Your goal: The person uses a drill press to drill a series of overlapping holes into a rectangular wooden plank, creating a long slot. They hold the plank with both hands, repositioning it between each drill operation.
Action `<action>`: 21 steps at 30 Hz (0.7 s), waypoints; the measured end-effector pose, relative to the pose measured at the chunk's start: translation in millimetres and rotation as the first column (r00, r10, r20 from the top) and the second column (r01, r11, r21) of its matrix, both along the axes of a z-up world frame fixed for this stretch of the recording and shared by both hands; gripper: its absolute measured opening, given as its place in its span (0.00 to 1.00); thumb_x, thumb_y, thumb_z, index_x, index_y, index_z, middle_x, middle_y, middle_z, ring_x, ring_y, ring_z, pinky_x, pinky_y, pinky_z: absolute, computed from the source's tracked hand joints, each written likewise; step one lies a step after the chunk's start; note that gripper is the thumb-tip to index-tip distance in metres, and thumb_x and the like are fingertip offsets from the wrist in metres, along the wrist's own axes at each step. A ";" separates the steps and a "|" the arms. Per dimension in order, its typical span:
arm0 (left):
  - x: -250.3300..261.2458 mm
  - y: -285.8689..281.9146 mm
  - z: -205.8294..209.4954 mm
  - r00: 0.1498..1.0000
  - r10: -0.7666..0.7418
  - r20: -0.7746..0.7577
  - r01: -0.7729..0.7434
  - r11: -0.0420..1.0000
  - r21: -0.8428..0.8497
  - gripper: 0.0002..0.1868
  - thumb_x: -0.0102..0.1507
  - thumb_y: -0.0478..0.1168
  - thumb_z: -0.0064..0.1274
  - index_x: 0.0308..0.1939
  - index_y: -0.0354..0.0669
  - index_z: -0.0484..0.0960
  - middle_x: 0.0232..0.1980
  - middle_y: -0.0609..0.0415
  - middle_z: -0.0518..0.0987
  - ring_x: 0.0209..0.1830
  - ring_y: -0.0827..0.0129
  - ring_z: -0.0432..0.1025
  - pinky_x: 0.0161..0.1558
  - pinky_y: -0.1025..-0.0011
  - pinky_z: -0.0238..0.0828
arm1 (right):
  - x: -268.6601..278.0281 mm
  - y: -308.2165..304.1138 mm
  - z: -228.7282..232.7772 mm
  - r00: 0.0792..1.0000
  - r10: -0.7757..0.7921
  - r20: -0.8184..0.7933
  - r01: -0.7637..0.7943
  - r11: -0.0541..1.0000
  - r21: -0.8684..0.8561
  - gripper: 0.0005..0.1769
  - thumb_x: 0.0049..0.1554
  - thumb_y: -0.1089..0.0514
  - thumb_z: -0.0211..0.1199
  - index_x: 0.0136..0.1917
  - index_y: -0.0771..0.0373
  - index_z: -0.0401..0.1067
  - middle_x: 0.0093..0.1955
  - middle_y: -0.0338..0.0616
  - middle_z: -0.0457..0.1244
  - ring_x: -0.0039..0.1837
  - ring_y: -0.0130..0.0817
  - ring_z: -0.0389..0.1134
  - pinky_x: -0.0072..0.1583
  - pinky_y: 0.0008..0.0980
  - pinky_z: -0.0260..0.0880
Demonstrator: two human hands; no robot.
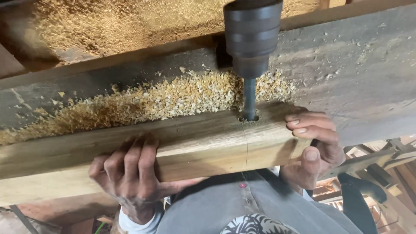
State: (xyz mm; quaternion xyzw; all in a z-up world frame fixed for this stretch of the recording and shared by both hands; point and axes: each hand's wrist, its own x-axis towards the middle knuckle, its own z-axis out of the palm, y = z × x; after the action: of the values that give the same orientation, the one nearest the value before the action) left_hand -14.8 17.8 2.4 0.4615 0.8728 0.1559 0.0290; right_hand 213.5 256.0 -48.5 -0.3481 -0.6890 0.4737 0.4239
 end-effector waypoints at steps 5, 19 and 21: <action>-2.8 -1.5 -2.9 1.000 0.017 -0.006 -0.017 1.000 0.005 0.61 0.64 0.94 0.36 0.47 0.37 0.91 0.47 0.44 0.89 0.43 0.49 0.77 0.64 0.43 0.65 | -24.2 -5.4 16.3 0.991 -0.079 0.108 0.081 0.996 -0.019 0.19 0.66 0.43 0.59 0.50 0.62 0.74 0.46 0.49 0.69 0.50 0.44 0.73 0.58 0.42 0.82; -4.2 -5.4 0.4 1.000 0.001 -0.021 -0.002 0.999 -0.040 0.59 0.69 0.89 0.31 0.52 0.34 0.92 0.49 0.41 0.87 0.43 0.46 0.72 0.59 0.47 0.63 | 19.8 13.0 -4.3 0.981 0.162 0.105 -0.160 0.987 -0.026 0.15 0.74 0.48 0.55 0.60 0.60 0.74 0.54 0.44 0.71 0.57 0.37 0.75 0.60 0.40 0.85; 4.9 -16.0 -6.3 1.000 0.004 -0.012 -0.004 1.000 0.025 0.65 0.61 0.97 0.37 0.48 0.34 0.92 0.41 0.39 0.84 0.38 0.50 0.72 0.65 0.44 0.62 | 21.4 9.7 -10.1 0.984 0.177 0.010 -0.176 0.974 0.140 0.15 0.71 0.53 0.54 0.57 0.64 0.76 0.52 0.51 0.73 0.53 0.43 0.79 0.55 0.38 0.86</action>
State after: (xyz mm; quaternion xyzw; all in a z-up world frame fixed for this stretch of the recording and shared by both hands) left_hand -9.9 1.9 -3.9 0.4609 0.8720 0.1642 0.0176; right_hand 234.8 265.8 -58.5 -0.2542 -0.7483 0.4601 0.4046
